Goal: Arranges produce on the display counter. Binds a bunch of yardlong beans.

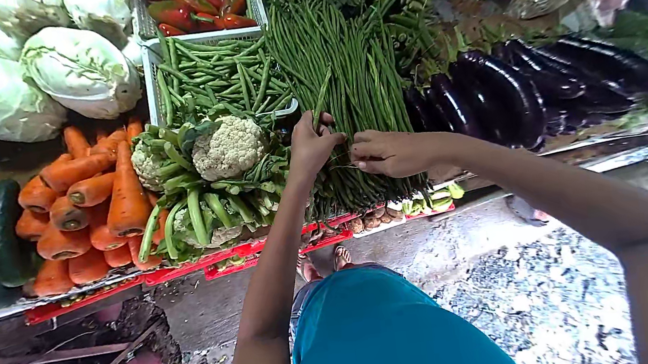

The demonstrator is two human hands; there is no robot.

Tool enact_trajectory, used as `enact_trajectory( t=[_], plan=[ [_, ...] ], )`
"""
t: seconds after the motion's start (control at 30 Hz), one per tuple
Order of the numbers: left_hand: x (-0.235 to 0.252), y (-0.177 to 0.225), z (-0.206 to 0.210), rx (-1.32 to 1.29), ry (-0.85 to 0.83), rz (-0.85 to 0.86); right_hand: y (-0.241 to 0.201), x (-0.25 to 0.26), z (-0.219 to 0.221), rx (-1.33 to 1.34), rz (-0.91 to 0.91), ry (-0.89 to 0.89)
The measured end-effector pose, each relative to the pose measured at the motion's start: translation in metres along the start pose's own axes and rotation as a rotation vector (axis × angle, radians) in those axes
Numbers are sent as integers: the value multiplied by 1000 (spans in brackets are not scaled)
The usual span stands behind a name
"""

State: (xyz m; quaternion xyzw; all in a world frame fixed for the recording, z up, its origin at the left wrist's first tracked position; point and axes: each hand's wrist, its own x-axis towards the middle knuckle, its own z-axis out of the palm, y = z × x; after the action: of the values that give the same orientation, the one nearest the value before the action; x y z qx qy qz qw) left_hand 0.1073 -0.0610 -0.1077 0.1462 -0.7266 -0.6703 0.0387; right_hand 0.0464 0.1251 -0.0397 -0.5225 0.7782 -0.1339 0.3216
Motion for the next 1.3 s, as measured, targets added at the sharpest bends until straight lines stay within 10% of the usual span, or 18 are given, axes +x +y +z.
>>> enact_trajectory(
  t=[0.4,0.63,0.83,1.07,1.3],
  plan=[
    [-3,-4,4,28,38,44,28,-16,50,269,-357,421],
    [-29,8,1,245,143,-91,13,-21,31,-51,-191,148],
    [-53,22,6,463,95,-270,18,-24,33,-260,-331,355],
    [-22,16,15,-299,-50,-425,2,-38,7,134,-316,534],
    [-29,20,31,-248,141,-406,4,-53,55,267,-165,721]
  ],
)
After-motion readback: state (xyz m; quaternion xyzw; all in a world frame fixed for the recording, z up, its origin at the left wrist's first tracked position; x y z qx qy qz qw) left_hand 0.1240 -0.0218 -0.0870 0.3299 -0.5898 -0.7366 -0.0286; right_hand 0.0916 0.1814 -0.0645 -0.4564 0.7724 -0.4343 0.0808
